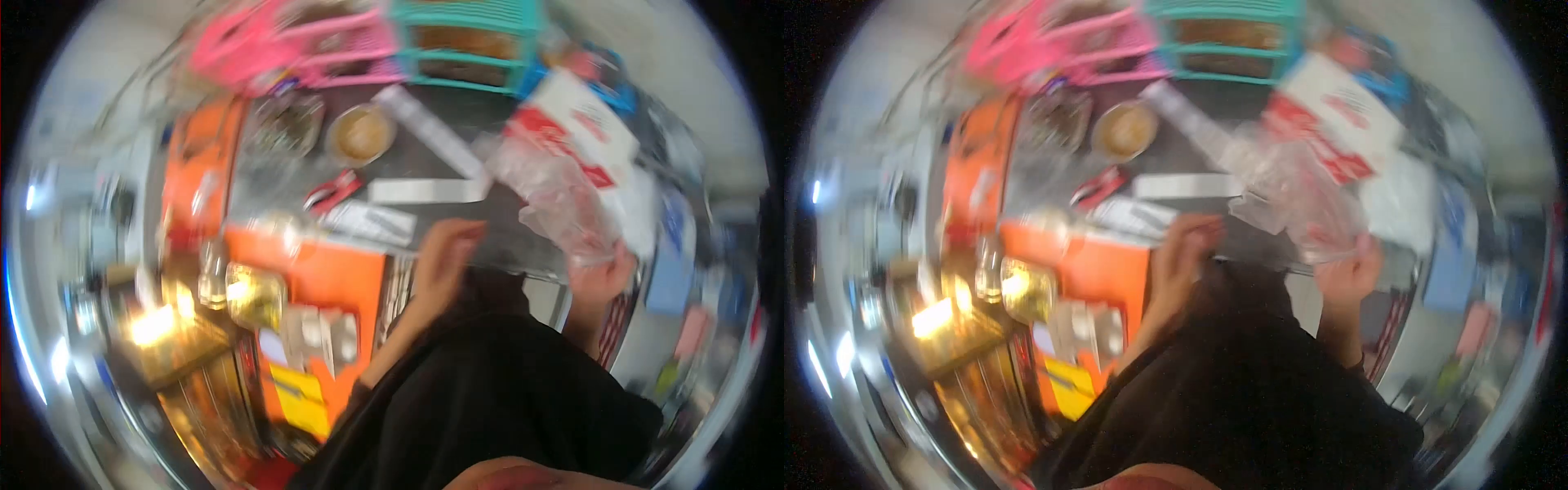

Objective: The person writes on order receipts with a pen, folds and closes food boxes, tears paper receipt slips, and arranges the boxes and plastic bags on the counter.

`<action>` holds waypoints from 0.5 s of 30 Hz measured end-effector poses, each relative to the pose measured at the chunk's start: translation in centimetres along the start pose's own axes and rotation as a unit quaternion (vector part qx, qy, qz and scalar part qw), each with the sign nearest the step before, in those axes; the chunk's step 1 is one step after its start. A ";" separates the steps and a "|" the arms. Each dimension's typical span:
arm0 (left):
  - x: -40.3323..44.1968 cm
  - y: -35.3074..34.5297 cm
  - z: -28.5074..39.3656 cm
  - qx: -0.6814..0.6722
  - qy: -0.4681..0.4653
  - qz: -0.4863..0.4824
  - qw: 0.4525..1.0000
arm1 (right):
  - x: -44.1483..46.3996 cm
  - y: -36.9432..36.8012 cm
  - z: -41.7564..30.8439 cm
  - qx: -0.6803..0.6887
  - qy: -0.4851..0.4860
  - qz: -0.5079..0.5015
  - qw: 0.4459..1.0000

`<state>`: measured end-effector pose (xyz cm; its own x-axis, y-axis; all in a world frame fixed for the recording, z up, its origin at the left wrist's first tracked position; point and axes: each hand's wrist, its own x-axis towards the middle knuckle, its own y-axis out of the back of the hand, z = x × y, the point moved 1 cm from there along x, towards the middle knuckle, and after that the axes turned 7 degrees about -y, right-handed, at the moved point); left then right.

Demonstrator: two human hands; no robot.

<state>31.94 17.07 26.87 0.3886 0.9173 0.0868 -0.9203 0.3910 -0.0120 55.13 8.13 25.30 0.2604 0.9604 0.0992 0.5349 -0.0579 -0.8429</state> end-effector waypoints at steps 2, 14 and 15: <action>-1.7 0.4 3.0 0.102 -0.276 0.030 0.955 | 0.4 -3.7 6.1 0.085 -0.102 -0.126 0.983; -20.7 13.1 4.5 0.384 -0.382 0.508 0.670 | -6.2 -19.4 28.1 -0.259 -0.318 -0.305 0.860; -22.8 14.0 4.0 0.391 -0.372 0.525 0.658 | -7.8 -20.4 29.6 -0.258 -0.321 -0.315 0.855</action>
